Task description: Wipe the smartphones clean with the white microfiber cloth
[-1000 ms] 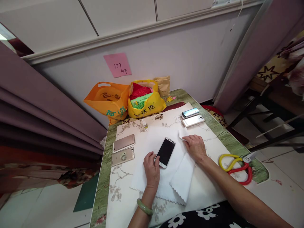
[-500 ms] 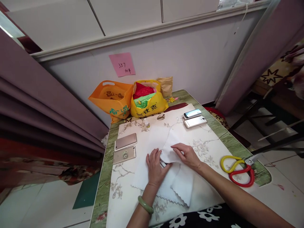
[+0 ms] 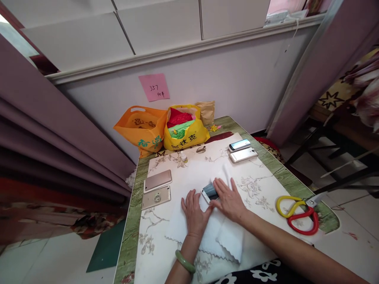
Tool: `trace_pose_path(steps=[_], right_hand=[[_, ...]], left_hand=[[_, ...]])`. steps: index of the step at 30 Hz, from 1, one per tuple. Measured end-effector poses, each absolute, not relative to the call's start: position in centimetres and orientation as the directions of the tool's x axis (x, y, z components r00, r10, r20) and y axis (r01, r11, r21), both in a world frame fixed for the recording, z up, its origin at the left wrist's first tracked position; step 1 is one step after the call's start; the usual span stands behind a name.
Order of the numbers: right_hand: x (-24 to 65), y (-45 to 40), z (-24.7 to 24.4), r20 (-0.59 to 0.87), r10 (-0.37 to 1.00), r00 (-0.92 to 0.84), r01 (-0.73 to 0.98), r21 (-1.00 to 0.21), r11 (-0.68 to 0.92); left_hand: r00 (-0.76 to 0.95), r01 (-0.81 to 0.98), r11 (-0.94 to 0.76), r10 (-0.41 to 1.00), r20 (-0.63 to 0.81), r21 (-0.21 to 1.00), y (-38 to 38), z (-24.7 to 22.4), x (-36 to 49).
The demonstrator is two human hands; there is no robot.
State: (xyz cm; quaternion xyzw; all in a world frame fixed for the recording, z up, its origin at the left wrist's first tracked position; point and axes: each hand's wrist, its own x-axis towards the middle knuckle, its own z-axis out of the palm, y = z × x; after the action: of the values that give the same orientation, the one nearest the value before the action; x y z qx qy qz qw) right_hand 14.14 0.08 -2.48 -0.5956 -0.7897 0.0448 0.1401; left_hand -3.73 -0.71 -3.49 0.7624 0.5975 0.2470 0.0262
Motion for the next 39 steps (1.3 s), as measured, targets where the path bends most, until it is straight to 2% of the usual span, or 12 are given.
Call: trace_pose_path(steps=[6, 12, 16, 17, 21, 22, 25, 26, 30, 34, 38, 39], right_hand=[[14.8, -0.3, -2.3, 0.156, 0.897, -0.413, 0.863, -0.248, 0.441], [15.1, -0.8, -2.2, 0.173, 0.981, -0.083, 0.969, -0.215, 0.12], [13.9, -1.7, -1.9, 0.148, 0.882, -0.447, 0.845, -0.252, 0.471], [13.9, -1.7, -1.8, 0.136, 0.867, -0.48, 0.825, -0.266, 0.498], [14.4, -0.9, -1.6, 0.128, 0.981, -0.149, 0.945, -0.275, 0.18], [14.4, -0.9, -1.6, 0.137, 0.979, -0.153, 0.943, -0.274, 0.186], [14.0, -1.0, -1.8, 0.158, 0.875, -0.459, 0.831, -0.274, 0.485], [14.0, -1.0, -1.9, 0.16, 0.871, -0.464, 0.827, -0.274, 0.491], [14.3, -0.9, -2.0, 0.189, 0.974, -0.125, 0.954, -0.247, 0.17], [14.8, -1.4, -2.2, 0.177, 0.887, -0.427, 0.858, -0.228, 0.459], [14.9, -1.8, -2.4, 0.192, 0.968, -0.163, 0.949, -0.239, 0.207], [14.8, -1.9, -2.4, 0.197, 0.963, -0.182, 0.946, -0.233, 0.227]], left_hand=[[0.239, 0.909, -0.315, 0.93, 0.279, 0.273, -0.6, -3.0, -3.4], [0.202, 0.911, -0.284, 0.94, 0.277, 0.298, -0.5, -3.0, -3.3], [0.213, 0.9, -0.3, 0.936, 0.282, 0.315, -0.5, -3.2, -3.5], [0.216, 0.899, -0.304, 0.934, 0.285, 0.315, -0.6, -3.2, -3.5], [0.212, 0.9, -0.305, 0.93, 0.299, 0.31, -0.6, -3.4, -3.7], [0.214, 0.901, -0.307, 0.929, 0.301, 0.307, -0.6, -3.5, -3.7], [0.226, 0.9, -0.318, 0.925, 0.304, 0.298, -0.5, -3.7, -3.8], [0.226, 0.9, -0.318, 0.925, 0.306, 0.298, -0.5, -3.7, -3.8], [0.209, 0.899, -0.31, 0.925, 0.318, 0.309, -0.4, -3.8, -3.7], [0.213, 0.897, -0.317, 0.921, 0.327, 0.31, -0.4, -3.8, -3.6], [0.211, 0.897, -0.32, 0.916, 0.342, 0.305, -0.4, -3.8, -3.5], [0.21, 0.898, -0.319, 0.916, 0.342, 0.304, -0.4, -3.8, -3.5]])
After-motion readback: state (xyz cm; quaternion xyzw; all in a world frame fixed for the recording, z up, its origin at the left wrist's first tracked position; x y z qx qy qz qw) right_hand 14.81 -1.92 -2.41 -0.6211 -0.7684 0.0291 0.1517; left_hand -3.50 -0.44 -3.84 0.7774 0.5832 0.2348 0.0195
